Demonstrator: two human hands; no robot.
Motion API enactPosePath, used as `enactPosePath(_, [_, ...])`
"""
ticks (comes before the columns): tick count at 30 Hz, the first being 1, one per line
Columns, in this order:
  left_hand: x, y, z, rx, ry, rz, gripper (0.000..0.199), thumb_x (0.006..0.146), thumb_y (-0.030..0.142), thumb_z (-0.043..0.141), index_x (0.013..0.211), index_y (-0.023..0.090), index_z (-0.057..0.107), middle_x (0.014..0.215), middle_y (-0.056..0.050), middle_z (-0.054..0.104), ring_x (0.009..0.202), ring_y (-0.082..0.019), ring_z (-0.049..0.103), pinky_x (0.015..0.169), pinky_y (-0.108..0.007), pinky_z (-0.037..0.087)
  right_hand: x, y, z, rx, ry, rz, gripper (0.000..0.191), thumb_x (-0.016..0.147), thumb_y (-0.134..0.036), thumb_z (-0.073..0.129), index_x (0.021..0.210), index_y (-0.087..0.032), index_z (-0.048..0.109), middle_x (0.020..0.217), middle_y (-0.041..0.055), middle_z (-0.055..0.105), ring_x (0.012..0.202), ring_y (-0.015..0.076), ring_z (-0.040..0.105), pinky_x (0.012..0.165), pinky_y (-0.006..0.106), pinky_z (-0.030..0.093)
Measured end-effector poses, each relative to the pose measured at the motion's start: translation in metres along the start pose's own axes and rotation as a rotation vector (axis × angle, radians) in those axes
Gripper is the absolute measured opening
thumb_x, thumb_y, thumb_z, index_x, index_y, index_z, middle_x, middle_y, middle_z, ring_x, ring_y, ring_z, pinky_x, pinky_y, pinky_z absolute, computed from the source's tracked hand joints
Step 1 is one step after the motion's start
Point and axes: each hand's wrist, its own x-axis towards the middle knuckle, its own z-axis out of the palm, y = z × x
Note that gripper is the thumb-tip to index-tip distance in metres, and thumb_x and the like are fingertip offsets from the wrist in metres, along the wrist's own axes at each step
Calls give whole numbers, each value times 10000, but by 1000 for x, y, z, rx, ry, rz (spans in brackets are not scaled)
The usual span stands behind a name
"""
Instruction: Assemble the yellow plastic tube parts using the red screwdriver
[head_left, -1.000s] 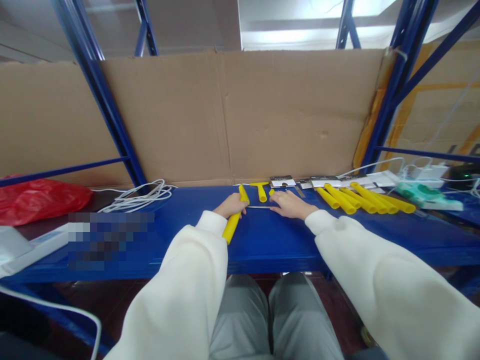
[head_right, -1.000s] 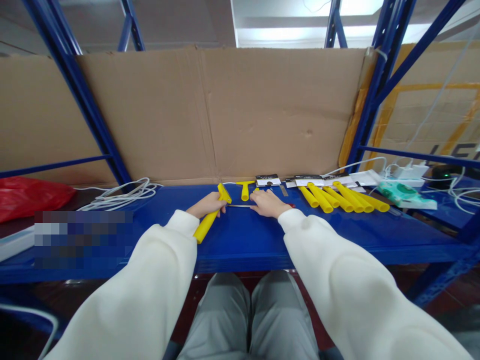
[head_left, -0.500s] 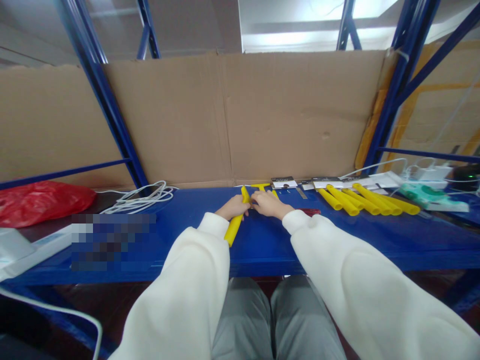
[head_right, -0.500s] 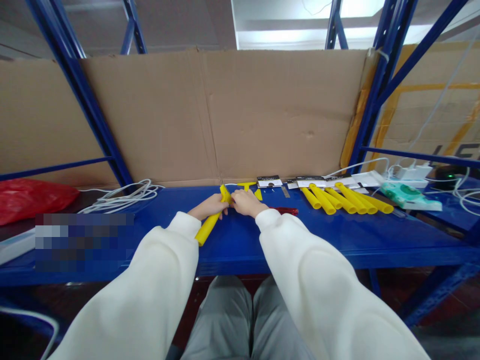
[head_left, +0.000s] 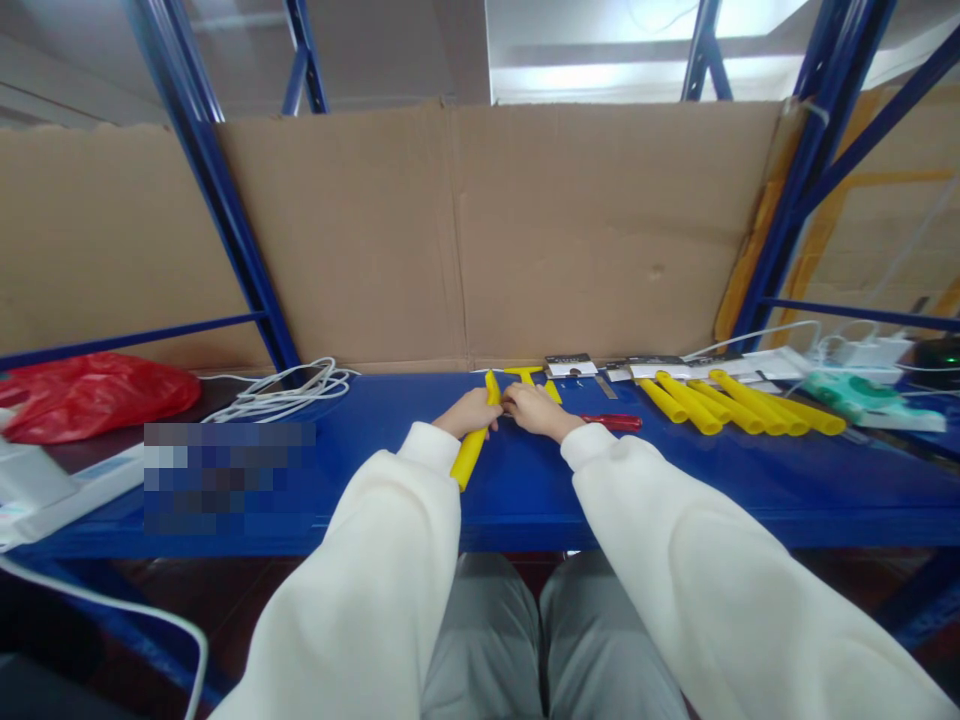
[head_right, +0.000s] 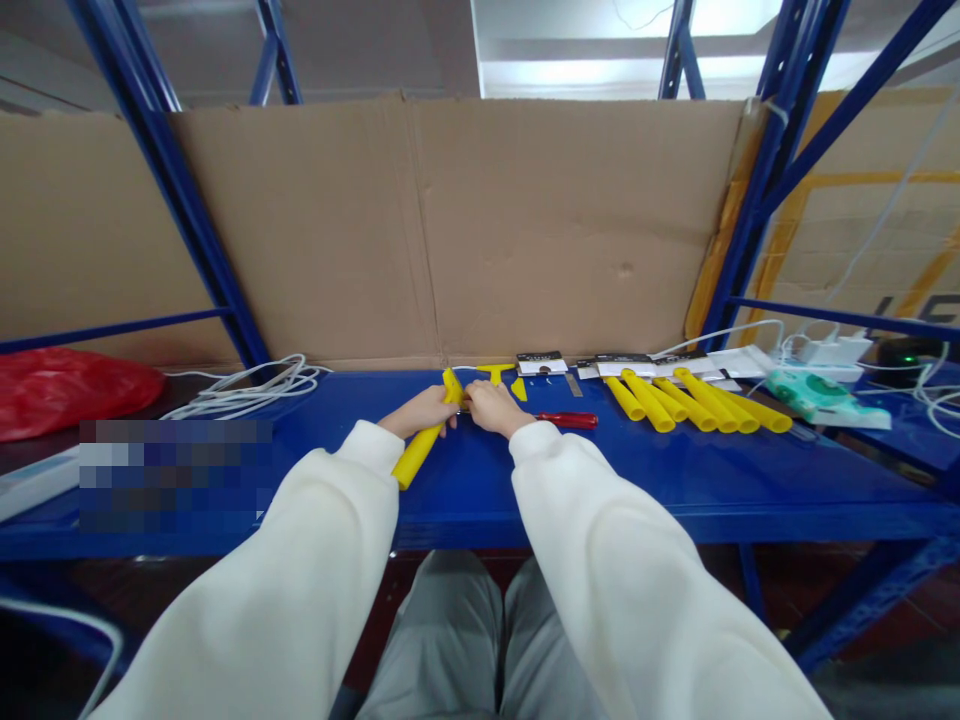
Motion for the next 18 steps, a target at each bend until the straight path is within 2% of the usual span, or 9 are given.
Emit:
enactPosePath(12, [2,-1,1,23,-2,27,278,796,56,474,546,142,559,550,-30,631,400,-104,548,467,-217,467,0,2,2,11,50,-30,216,965,-148,454,1066,-149,645,1166,139,691,1159,240,609,914,323,433])
enactPosePath(18, [1,1,0,46,-1,21,311,803,51,475,515,148,542,498,-8,590,396,-102,538,459,-207,453,2,5,6,30,78,-33,192,954,-137,473,1018,-158,652,1133,118,700,1120,228,621,882,314,434])
